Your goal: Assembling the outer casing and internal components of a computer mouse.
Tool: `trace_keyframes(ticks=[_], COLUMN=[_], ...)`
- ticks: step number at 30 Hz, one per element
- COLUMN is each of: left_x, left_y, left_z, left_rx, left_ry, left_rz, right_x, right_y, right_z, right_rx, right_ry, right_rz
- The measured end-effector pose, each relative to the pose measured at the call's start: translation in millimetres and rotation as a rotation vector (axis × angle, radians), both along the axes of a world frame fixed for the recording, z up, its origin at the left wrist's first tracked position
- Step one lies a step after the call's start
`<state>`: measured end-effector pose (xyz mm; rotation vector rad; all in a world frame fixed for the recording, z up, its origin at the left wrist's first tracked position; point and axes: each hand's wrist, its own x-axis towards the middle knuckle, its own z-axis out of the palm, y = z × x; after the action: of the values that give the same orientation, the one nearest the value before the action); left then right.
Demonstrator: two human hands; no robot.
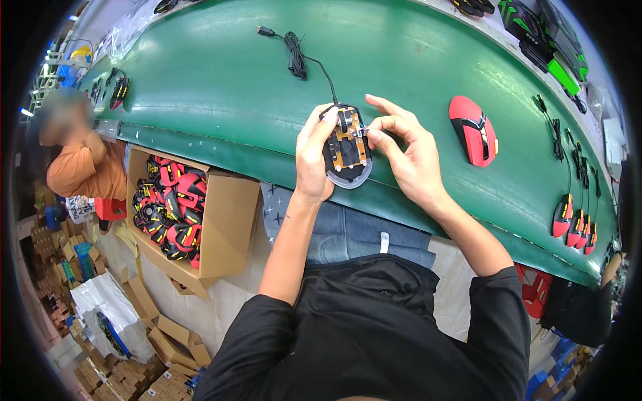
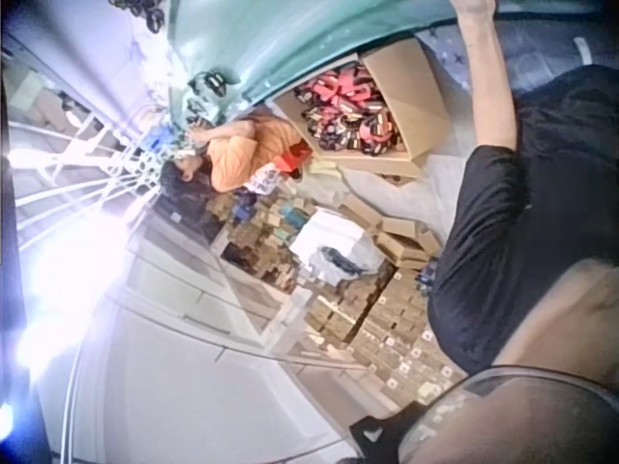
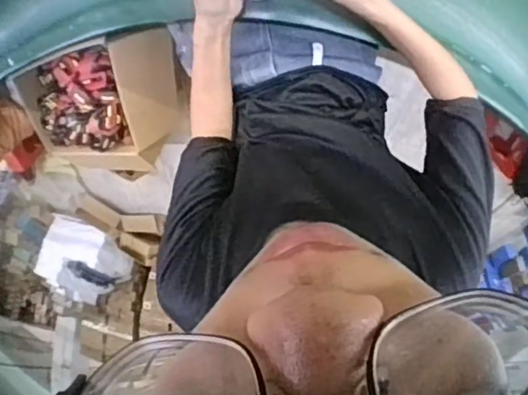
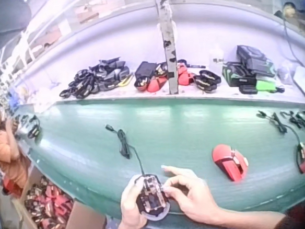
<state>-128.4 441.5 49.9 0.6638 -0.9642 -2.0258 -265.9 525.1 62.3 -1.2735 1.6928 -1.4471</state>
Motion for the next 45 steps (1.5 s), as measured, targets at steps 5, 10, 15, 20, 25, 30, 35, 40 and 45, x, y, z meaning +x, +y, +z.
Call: trace_keyframes(ticks=[5,10,15,20,25,30,35,40,45], left_x=[1,1,3,-1,5,4,1,-2,-3], left_y=[0,-2,0,0,-3,-1,3,6,8], left_z=[2,0,-1,0,3,3,3,0,2], left_rx=[0.007,0.006,-0.074,-0.019,-0.037,-0.064,-0.061,-0.102,-0.133], left_ry=[0.016,0.099,-0.019,0.055,0.117,0.074,0.031,-0.033,-0.06], left_rz=[0.02,0.078,0.045,0.035,0.075,0.043,0.032,0.05,0.081], right_x=[13,24,15,-8,-55,-82,-28,-16,-58], right_y=[3,4,7,12,34,69,57,30,22], right_z=[-7,-14,-3,5,41,10,30,39,41], right_rx=[-0.039,-0.244,-0.148,-0.06,0.216,0.377,0.237,0.188,0.068], right_ry=[-0.14,0.576,0.725,0.54,1.01,1.001,0.335,0.443,0.92], right_rz=[-0.017,-0.09,-0.048,-0.067,-0.382,-0.405,-0.275,-0.136,0.047])
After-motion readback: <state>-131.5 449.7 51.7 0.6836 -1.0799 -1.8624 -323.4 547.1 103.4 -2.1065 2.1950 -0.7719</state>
